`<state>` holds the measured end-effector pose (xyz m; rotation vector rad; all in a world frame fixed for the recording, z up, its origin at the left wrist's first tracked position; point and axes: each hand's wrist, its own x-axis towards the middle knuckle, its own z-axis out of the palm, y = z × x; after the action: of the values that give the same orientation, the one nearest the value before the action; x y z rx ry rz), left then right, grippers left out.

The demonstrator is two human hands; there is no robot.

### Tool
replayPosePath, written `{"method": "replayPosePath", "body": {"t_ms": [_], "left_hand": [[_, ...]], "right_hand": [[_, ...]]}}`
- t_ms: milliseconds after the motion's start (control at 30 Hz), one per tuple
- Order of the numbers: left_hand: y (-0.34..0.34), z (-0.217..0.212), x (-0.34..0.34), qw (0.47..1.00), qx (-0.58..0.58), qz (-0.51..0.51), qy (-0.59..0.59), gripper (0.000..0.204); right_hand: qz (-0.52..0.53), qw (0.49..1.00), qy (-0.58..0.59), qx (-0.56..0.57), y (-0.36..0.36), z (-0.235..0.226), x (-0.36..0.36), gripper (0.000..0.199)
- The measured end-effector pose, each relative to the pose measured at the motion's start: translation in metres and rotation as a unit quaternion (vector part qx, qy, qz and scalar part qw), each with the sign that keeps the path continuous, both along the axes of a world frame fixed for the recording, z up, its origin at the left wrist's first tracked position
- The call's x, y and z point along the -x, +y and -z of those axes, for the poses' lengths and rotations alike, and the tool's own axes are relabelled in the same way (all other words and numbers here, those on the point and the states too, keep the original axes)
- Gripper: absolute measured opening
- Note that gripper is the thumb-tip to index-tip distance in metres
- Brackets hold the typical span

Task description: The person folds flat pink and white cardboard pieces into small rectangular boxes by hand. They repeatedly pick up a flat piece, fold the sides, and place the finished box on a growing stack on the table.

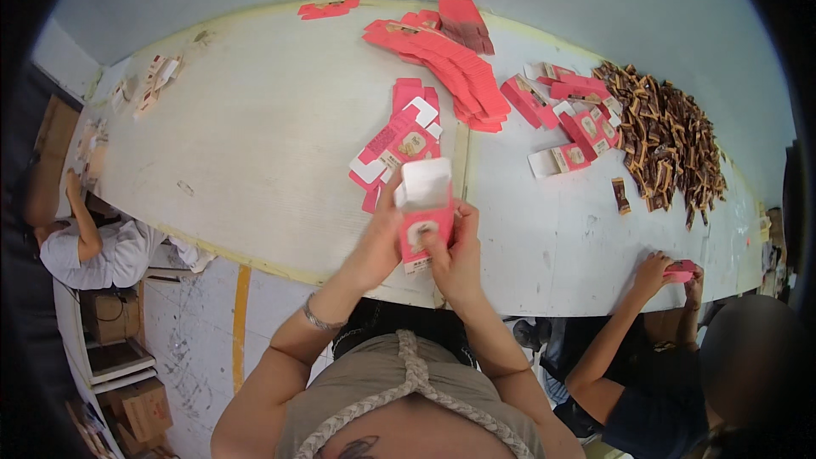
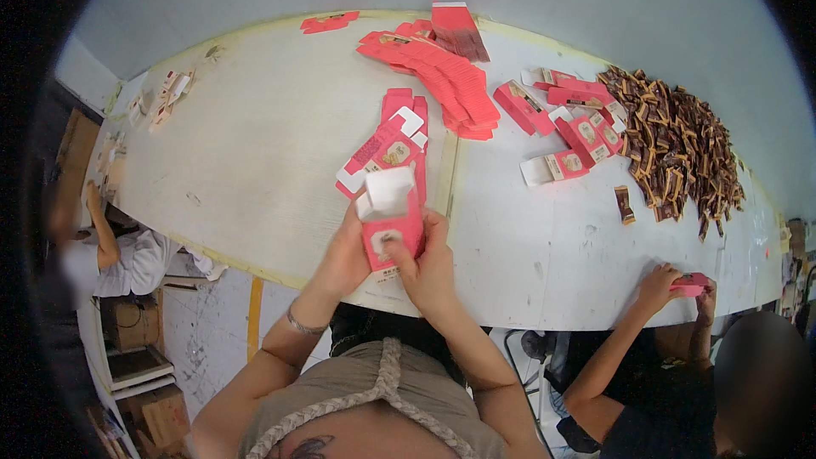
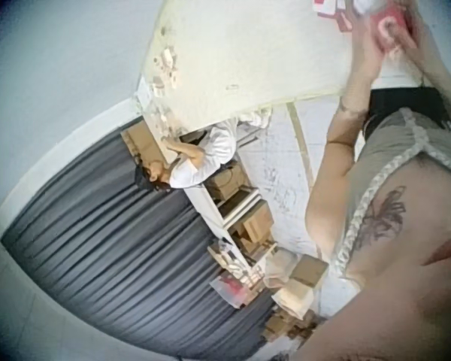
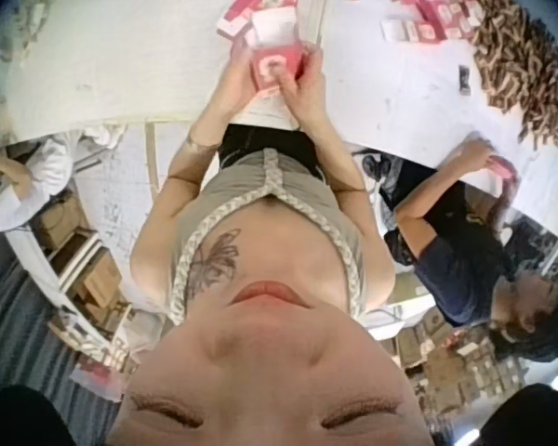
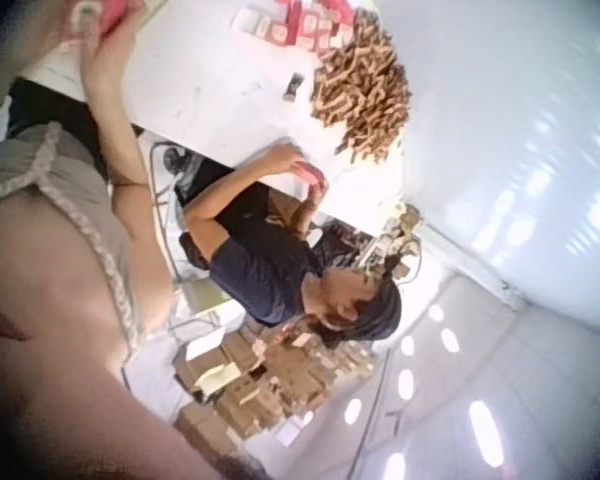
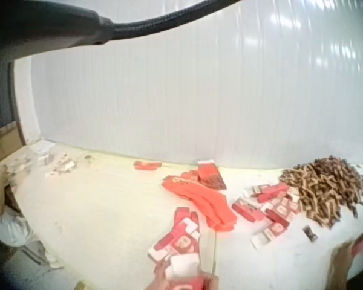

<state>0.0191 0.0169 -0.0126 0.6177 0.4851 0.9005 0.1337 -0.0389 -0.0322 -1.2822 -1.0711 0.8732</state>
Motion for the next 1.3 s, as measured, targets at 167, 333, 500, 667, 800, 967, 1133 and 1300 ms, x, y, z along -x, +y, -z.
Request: {"method": "replayPosePath", "body": {"t_ms": [167, 333, 500, 667, 800, 967, 1133, 1300], "left_hand": [[-0.02, -0.002, 0.007, 0.873, -0.361, -0.023, 0.327, 0.066], [-0.02, 0.005, 0.021, 0.849, -0.381, 0.035, 0.365, 0.05], [-0.027, 0.002, 0.024, 0.88, -0.316, 0.081, 0.346, 0.041], [-0.033, -0.002, 0.031, 0.845, -0.351, 0.087, 0.393, 0.049], [-0.032, 0.005, 0.036, 0.85, -0.395, 0.074, 0.341, 0.061], [-0.034, 0.001, 0.033, 0.834, -0.421, 0.049, 0.354, 0.062], [-0.034, 0.002, 0.036, 0.89, -0.313, 0.075, 0.323, 0.051], [-0.032, 0.012, 0.032, 0.885, -0.313, 0.126, 0.321, 0.037]], "right_hand": [[0.044, 0.993, -0.082, -0.077, 0.006, 0.003, 0.001, 0.033], [-0.037, 0.993, -0.105, -0.048, 0.003, 0.012, -0.016, 0.03], [0.067, 0.978, 0.155, -0.12, 0.002, 0.006, 0.01, 0.009], [-0.102, 0.947, 0.291, 0.093, 0.0, -0.01, -0.023, 0.012], [-0.128, 0.964, 0.21, 0.099, -0.008, -0.025, -0.027, 0.016], [-0.122, 0.97, 0.192, 0.091, -0.008, -0.024, -0.028, 0.018], [-0.135, 0.972, 0.174, 0.085, -0.015, -0.013, -0.035, 0.022], [-0.143, 0.98, 0.084, 0.113, -0.038, -0.016, -0.033, 0.026]]}}
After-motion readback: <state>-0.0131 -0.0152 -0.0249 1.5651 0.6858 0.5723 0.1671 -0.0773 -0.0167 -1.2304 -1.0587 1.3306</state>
